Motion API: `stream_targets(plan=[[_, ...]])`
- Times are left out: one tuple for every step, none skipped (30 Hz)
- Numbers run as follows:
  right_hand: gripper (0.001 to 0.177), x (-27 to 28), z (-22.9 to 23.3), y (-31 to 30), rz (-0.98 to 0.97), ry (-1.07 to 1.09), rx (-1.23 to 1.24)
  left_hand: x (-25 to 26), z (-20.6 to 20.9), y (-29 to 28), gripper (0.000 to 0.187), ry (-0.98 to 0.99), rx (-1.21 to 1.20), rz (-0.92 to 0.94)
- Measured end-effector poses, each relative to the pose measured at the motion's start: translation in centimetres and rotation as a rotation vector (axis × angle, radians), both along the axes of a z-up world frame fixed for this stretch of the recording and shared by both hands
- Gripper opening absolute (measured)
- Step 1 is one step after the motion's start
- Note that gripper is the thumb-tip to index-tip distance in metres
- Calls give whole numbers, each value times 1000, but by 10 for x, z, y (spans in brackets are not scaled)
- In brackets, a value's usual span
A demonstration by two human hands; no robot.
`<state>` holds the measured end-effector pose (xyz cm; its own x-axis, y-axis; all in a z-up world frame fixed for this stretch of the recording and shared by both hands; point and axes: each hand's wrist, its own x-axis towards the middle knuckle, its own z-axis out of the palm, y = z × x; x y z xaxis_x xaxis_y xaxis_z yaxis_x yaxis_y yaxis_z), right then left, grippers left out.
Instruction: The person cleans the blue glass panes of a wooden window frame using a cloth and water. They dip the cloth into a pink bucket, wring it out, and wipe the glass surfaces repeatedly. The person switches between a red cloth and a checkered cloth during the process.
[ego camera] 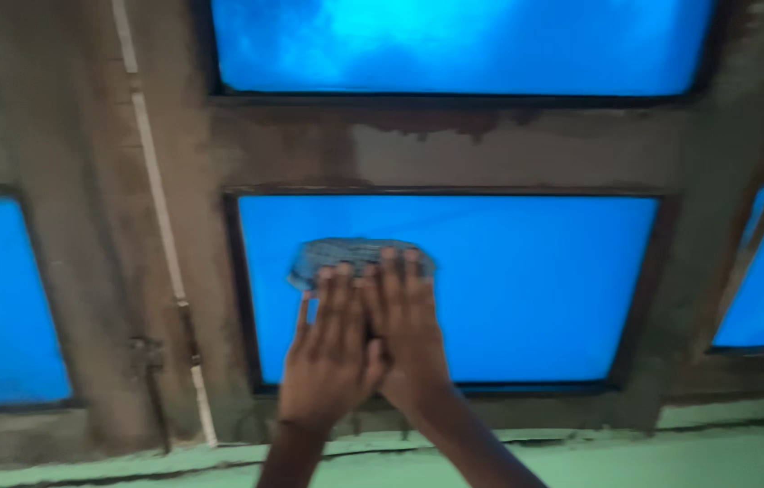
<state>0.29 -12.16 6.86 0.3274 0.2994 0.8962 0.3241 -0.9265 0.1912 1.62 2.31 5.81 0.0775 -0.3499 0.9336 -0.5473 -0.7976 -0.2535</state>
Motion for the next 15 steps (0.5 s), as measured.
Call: stream_targets(plan=[[88,2,2,21,5,77,7,0,2,21,71,7,-10,19],[89,4,4,40,-23,78,-24,0,4,39,70,9,-8,46],[89,5,4,58,-51,78,-56,0,5,56,69,10,-7,72],[89,6,6,71,-77,75,-86,0,6,68,68,9,-3,101],[89,6,7,77,-87,77,-99,0,6,75,68,9,14,99],[88,5,10,76,-101,74,-116,1,7,77,68,5,27,91],[88,5,13,75,-116,71,-133,3,8,78,68,0,40,84],[87,3,14,72,-135,58,-160,2,6,72,68,-13,-18,63],[87,1,14,67,-154,46,-186,1,4,63,67,-26,-76,42],[86,-1,16,58,-183,32,-210,1,4,51,67,-40,-133,11],[84,0,19,49,-175,13,-191,3,7,40,67,-49,-149,-14],[83,0,21,40,-163,5,-170,4,8,29,68,-49,-162,-35],[82,0,22,29,-152,-4,-148,4,11,18,68,-48,-176,-57],[80,-2,26,15,-157,-21,-112,6,17,7,68,-70,-145,-113],[79,-5,30,-2,-161,-39,-76,7,24,-5,69,-93,-115,-168]])
